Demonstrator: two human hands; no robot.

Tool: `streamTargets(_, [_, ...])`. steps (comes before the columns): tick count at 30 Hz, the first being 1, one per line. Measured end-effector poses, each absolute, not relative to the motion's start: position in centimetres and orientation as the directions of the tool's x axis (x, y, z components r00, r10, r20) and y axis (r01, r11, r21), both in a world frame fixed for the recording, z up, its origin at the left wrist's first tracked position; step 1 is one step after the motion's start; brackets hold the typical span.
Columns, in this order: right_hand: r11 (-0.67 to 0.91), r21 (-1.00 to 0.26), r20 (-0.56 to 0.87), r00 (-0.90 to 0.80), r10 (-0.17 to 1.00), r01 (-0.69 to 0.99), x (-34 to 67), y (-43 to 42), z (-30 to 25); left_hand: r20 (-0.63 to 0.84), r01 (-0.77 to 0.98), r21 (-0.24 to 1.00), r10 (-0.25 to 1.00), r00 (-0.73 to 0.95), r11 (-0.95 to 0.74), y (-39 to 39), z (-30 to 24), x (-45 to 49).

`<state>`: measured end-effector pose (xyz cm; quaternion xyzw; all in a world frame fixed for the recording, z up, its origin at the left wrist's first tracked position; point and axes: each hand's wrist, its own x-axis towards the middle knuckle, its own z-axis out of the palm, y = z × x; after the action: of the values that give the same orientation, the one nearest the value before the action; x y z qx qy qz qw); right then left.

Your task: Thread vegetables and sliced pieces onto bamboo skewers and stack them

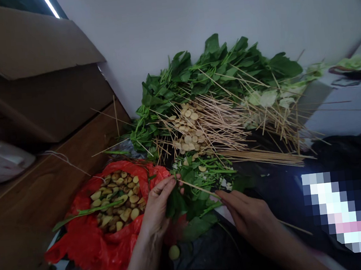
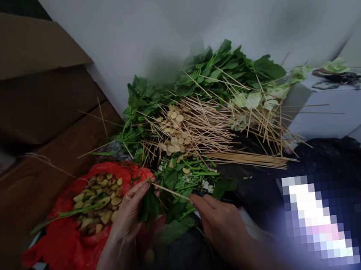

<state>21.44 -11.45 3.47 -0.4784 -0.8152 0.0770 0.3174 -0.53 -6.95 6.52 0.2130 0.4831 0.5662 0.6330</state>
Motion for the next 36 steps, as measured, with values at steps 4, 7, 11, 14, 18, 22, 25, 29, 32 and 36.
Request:
streamTargets(4, [0.546, -0.402, 0.435, -0.371, 0.820, 0.735, 21.4, -11.4, 3.6, -0.379, -0.507, 0.814, 0.920, -0.097, 0.282, -7.0, 6.5, -0.6])
streamTargets(7, [0.551, -0.387, 0.436, -0.379, 0.816, 0.740, 21.4, -11.4, 3.8, -0.373, -0.495, 0.822, 0.922, -0.098, 0.280, -7.1, 6.4, -0.6])
streamTargets(11, [0.536, -0.357, 0.426, -0.378, 0.822, 0.765, 21.3, -11.8, 3.8, -0.354, -0.469, 0.843, 0.928, -0.114, 0.264, -7.1, 6.3, -0.6])
streamTargets(14, [0.532, -0.339, 0.431, -0.375, 0.821, 0.775, 21.1, -12.3, 3.3, -0.340, -0.448, 0.861, 0.928, -0.152, 0.242, -7.1, 6.1, -0.6])
streamTargets(18, [0.532, -0.383, 0.433, -0.362, 0.826, 0.755, 20.5, -12.9, 2.4, -0.334, -0.414, 0.877, 0.929, -0.161, 0.244, -7.2, 5.9, -0.5])
streamTargets(22, [0.534, -0.393, 0.434, -0.361, 0.825, 0.749, 20.0, -13.2, 1.7, -0.326, -0.411, 0.880, 0.932, -0.161, 0.237, -7.3, 5.5, -0.7])
streamTargets(25, [0.539, -0.396, 0.433, -0.366, 0.823, 0.743, 20.0, -13.4, 1.6, -0.339, -0.454, 0.855, 0.932, -0.125, 0.250, -7.3, 5.0, -0.9])
streamTargets(29, [0.531, -0.415, 0.421, -0.361, 0.832, 0.739, 20.0, -13.8, 1.4, -0.376, -0.460, 0.833, 0.924, -0.068, 0.306, -7.5, 4.6, -0.9])
streamTargets(32, [0.530, -0.436, 0.427, -0.351, 0.833, 0.728, 19.9, -13.9, 1.3, -0.372, -0.441, 0.842, 0.926, -0.058, 0.311, -7.6, 4.6, -0.6])
streamTargets(36, [0.530, -0.459, 0.433, -0.342, 0.834, 0.713, 19.5, -13.8, 1.1, -0.311, -0.315, 0.904, 0.950, -0.018, 0.290, -8.1, 4.4, 0.5])
